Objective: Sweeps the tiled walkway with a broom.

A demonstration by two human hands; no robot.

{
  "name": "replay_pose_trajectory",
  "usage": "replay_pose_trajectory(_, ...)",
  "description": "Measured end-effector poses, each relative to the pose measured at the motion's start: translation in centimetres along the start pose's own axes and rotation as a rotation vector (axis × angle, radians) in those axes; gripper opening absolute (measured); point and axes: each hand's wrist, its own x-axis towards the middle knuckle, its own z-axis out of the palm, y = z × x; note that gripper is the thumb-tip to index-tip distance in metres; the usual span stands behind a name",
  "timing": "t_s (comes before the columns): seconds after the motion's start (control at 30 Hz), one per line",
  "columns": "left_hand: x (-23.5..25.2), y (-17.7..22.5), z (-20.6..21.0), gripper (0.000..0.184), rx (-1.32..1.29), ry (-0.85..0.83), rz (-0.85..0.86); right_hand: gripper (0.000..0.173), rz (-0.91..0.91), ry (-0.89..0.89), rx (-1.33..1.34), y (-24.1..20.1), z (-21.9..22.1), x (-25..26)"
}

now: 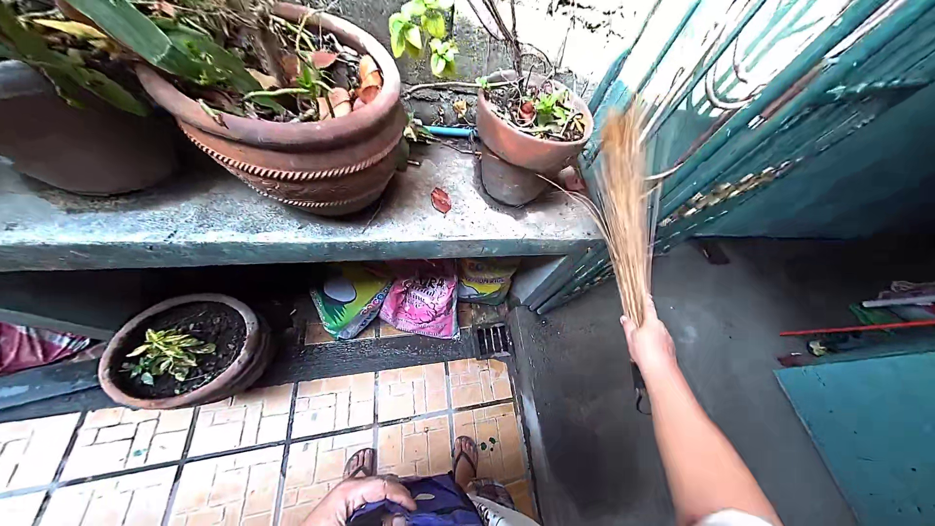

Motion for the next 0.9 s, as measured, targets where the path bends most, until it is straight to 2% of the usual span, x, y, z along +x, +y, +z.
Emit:
replay_pose_trajectory(0.07, 1.1, -0.4, 2.3, 0.018, -0.027, 0.007, -0.015, 0.071, -0.032, -0.150, -0.185, -0.1, 0.2, 3.6)
replay_pose_trajectory(0.13, 1.7, -0.5, 3.8, 0.018, -0.029, 0.020, -0.036, 0.075, -0.120, -0.251, -0.261, 0.6, -0.5, 3.5)
replay_pose_trajectory(0.27, 3.4, 0.2, 5.4, 0.018, -0.080, 0.039, -0.096, 0.077, -0.276, -0.279, -0.313, 6.7, -7.7, -4.0)
replay_pose_trajectory(0.33, 5.0, 0.2, 5.7, 0.018, -0.064, 0.008, -0.097, 0.075, -0.280, -0.253, -0.257, 10.4, -11.0, -7.5)
replay_pose_trajectory(0.4, 6.9, 0.1, 6.2, 0.017, -0.023, -0.043, -0.070, 0.075, -0.274, -0.200, -0.182, 13.2, -12.5, -8.9)
replay_pose_trajectory(0.47, 8.6, 0.0, 7.0, 0.016, 0.004, -0.090, -0.054, 0.074, -0.253, -0.131, -0.142, 13.6, -12.6, -8.4)
replay_pose_trajectory(0.57, 10.0, -0.1, 8.0, 0.016, 0.043, -0.132, -0.045, 0.073, -0.172, -0.065, -0.179, 11.1, -10.6, -4.6)
replay_pose_trajectory(0.7, 9.3, -0.1, 8.7, 0.016, 0.039, -0.131, -0.106, 0.075, -0.153, -0.215, -0.288, 7.8, -6.1, 0.3)
replay_pose_trajectory(0.8, 8.5, 0.2, 8.8, 0.016, -0.031, -0.096, -0.128, 0.078, -0.302, -0.353, -0.270, 8.2, -5.5, -3.0)
replay_pose_trajectory(0.9, 9.0, 0.0, 9.0, 0.016, -0.070, -0.118, -0.122, 0.075, -0.408, -0.417, -0.157, 11.7, -8.4, -8.4)
